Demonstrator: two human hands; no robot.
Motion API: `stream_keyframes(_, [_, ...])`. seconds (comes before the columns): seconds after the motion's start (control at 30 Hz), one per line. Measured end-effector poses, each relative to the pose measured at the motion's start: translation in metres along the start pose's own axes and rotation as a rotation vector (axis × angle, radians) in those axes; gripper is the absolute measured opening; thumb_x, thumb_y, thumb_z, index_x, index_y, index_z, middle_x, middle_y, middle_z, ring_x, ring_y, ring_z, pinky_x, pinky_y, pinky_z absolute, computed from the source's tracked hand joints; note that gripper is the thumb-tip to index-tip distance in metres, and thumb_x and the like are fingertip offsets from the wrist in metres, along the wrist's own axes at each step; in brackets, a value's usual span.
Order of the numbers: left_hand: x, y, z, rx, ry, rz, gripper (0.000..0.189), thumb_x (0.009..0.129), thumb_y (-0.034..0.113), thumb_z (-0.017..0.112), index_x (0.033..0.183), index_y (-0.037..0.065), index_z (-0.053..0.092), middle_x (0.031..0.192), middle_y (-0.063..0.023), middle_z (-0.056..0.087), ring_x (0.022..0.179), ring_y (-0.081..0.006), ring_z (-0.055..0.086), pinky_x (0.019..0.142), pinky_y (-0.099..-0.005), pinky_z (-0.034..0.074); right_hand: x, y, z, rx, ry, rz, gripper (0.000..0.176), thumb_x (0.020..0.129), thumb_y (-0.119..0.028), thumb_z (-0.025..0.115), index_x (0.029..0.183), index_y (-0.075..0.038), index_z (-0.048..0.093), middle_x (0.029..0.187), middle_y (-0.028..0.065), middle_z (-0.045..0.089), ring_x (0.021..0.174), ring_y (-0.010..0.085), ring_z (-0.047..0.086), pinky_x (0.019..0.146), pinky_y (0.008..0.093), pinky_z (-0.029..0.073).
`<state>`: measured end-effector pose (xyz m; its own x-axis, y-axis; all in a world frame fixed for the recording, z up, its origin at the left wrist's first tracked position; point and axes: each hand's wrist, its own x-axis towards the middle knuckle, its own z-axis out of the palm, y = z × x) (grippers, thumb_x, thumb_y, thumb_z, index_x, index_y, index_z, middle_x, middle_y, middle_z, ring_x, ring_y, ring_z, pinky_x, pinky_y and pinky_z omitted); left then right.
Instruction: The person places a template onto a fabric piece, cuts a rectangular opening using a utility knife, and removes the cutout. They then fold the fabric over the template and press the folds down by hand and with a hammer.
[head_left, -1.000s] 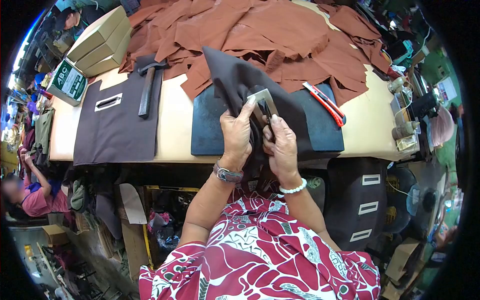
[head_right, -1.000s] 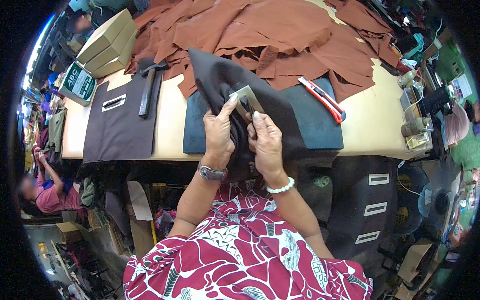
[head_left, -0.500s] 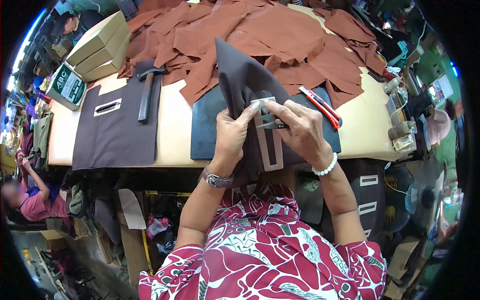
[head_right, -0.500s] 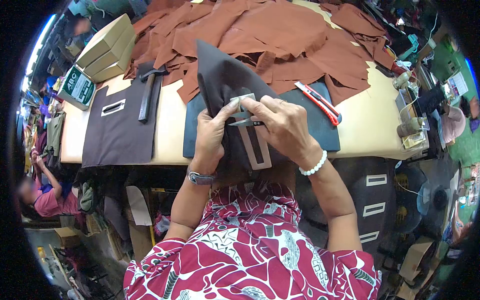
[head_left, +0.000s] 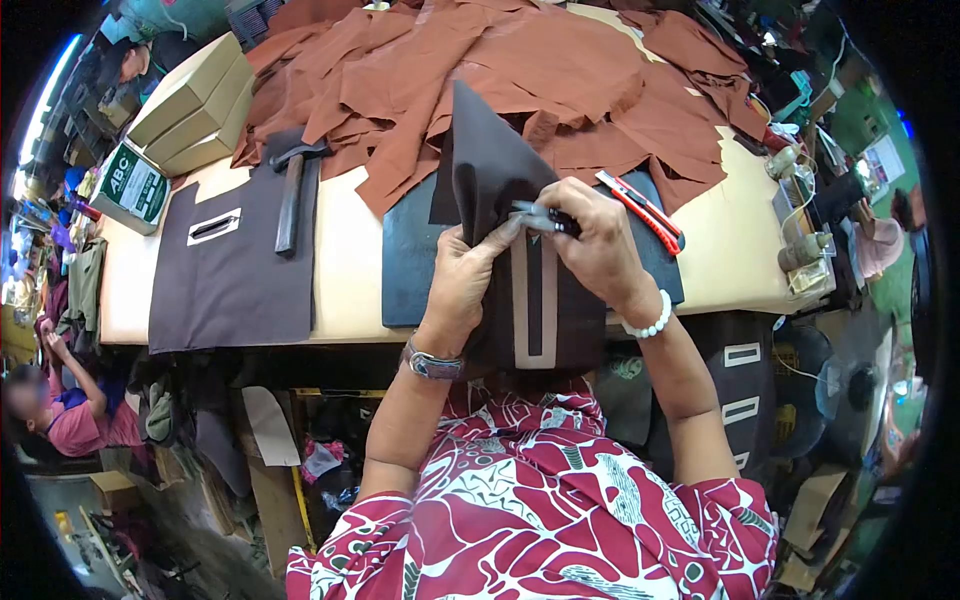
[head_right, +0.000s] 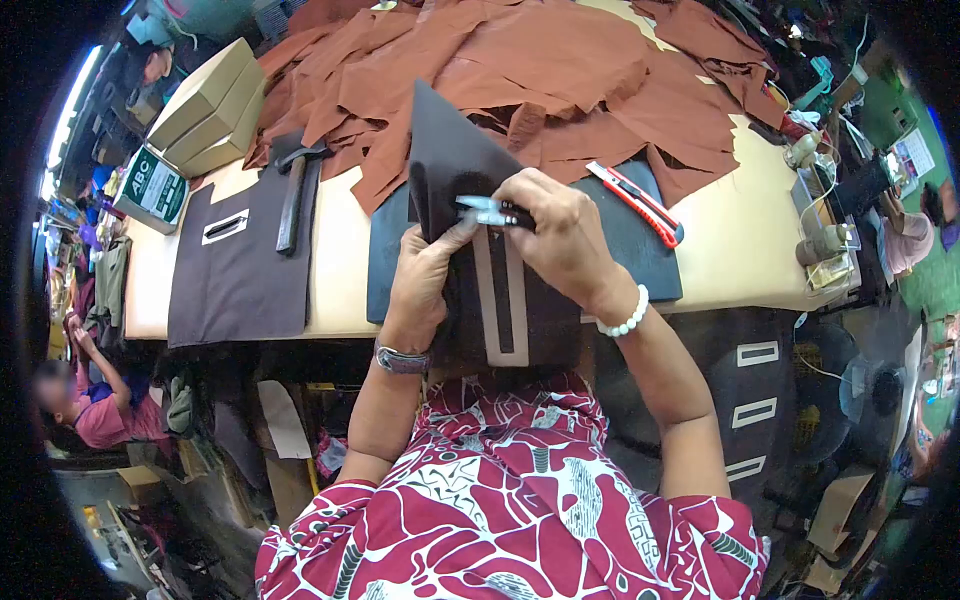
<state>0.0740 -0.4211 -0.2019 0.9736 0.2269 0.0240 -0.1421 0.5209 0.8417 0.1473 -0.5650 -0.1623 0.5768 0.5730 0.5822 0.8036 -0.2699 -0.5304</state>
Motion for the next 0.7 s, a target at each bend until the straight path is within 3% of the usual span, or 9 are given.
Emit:
stream_keyframes(0.17, [0.002,0.0,-0.003,-0.059,0.029,-0.141,0.016,0.084,0.005,0.064,0.099,0.0,0.065,0.09,-0.0064,0.068,0.078,-0.0115,0.064,0.071,-0.0241,0.051,0.013,0.006,0.008,0.375,-0.125,0.448,0.014,0.077,-0.006,0.067,0.082,0.003,0.058,0.07,0.01,0.061,0.064,0.011,0.057,0.056,0.027,0.043])
stream_keyframes(0.2, [0.003,-0.004,-0.004,-0.062,0.034,-0.156,0.016,0.084,0.005,0.063,0.099,0.0,0.065,0.09,-0.007,0.068,0.078,-0.0122,0.065,0.071,-0.0247,0.052,0.014,0.012,0.012,0.302,-0.13,0.455,0.017,0.081,-0.012,0.067,0.084,0.003,0.059,0.072,0.0074,0.061,0.07,0.0062,0.055,0.058,0.0244,0.044])
stream_keyframes(0.3, [0.003,-0.003,-0.005,-0.005,0.073,-0.122,0.016,0.086,0.006,0.062,0.1,0.0,0.065,0.09,-0.0078,0.068,0.078,-0.0123,0.065,0.072,-0.0249,0.052,0.01,0.025,0.021,0.384,0.074,0.419,0.023,0.084,-0.017,0.065,0.093,0.003,0.061,0.076,0.0059,0.063,0.07,0.0062,0.054,0.06,0.0226,0.044])
stream_keyframes(0.33, [0.005,0.0,-0.007,-0.06,0.004,-0.094,0.015,0.086,0.008,0.062,0.099,0.0,0.065,0.091,-0.0079,0.068,0.078,-0.0121,0.065,0.071,-0.0248,0.052,0.006,0.023,0.017,0.454,0.132,0.42,0.033,0.085,-0.023,0.066,0.102,0.005,0.06,0.082,0.0046,0.062,0.074,0.0073,0.052,0.066,0.0235,0.045])
stream_keyframes(0.43, [0.01,0.005,-0.006,-0.141,0.055,-0.069,0.015,0.086,0.01,0.064,0.097,0.001,0.066,0.091,-0.0073,0.069,0.078,-0.012,0.065,0.071,-0.0246,0.052,-0.022,0.027,0.008,0.563,0.041,0.555,0.042,0.083,-0.025,0.069,0.109,0.006,0.058,0.089,0.0032,0.062,0.079,0.009,0.053,0.074,0.0253,0.046])
stream_keyframes(0.47, [0.012,0.004,-0.007,-0.15,0.081,-0.062,0.014,0.085,0.01,0.065,0.096,0.001,0.067,0.091,-0.0067,0.069,0.078,-0.0121,0.065,0.072,-0.0239,0.052,-0.032,0.02,-0.004,0.48,-0.165,0.79,0.047,0.081,-0.025,0.07,0.113,0.005,0.057,0.097,0.0031,0.062,0.087,0.0103,0.054,0.079,0.0263,0.045])
stream_keyframes(0.5, [0.014,0.005,-0.007,-0.135,0.118,-0.007,0.014,0.085,0.01,0.065,0.096,0.002,0.067,0.091,-0.0067,0.069,0.078,-0.012,0.065,0.072,-0.0237,0.052,-0.042,0.015,-0.006,0.497,-0.279,0.78,0.048,0.079,-0.024,0.072,0.115,0.004,0.056,0.098,0.0017,0.061,0.088,0.0095,0.054,0.08,0.0257,0.045])
stream_keyframes(0.57, [0.017,0.007,-0.008,-0.107,0.196,0.103,0.015,0.085,0.01,0.066,0.097,0.002,0.067,0.092,-0.0067,0.069,0.079,-0.012,0.065,0.072,-0.0235,0.051,-0.068,0.01,-0.001,0.848,-0.373,0.828,0.042,0.079,-0.02,0.072,0.111,0.003,0.059,0.096,-0.0009,0.06,0.085,0.0075,0.053,0.077,0.0248,0.046])
stream_keyframes(0.7, [0.007,0.018,-0.036,0.063,0.379,0.217,0.025,0.081,0.002,0.068,0.106,0.001,0.063,0.1,-0.0075,0.066,0.085,-0.0144,0.063,0.077,-0.0256,0.05,-0.076,0.019,-0.008,0.654,-0.229,0.869,0.019,0.082,-0.008,0.065,0.099,0.001,0.063,0.089,-0.0038,0.06,0.075,0.0046,0.053,0.067,0.0209,0.046])
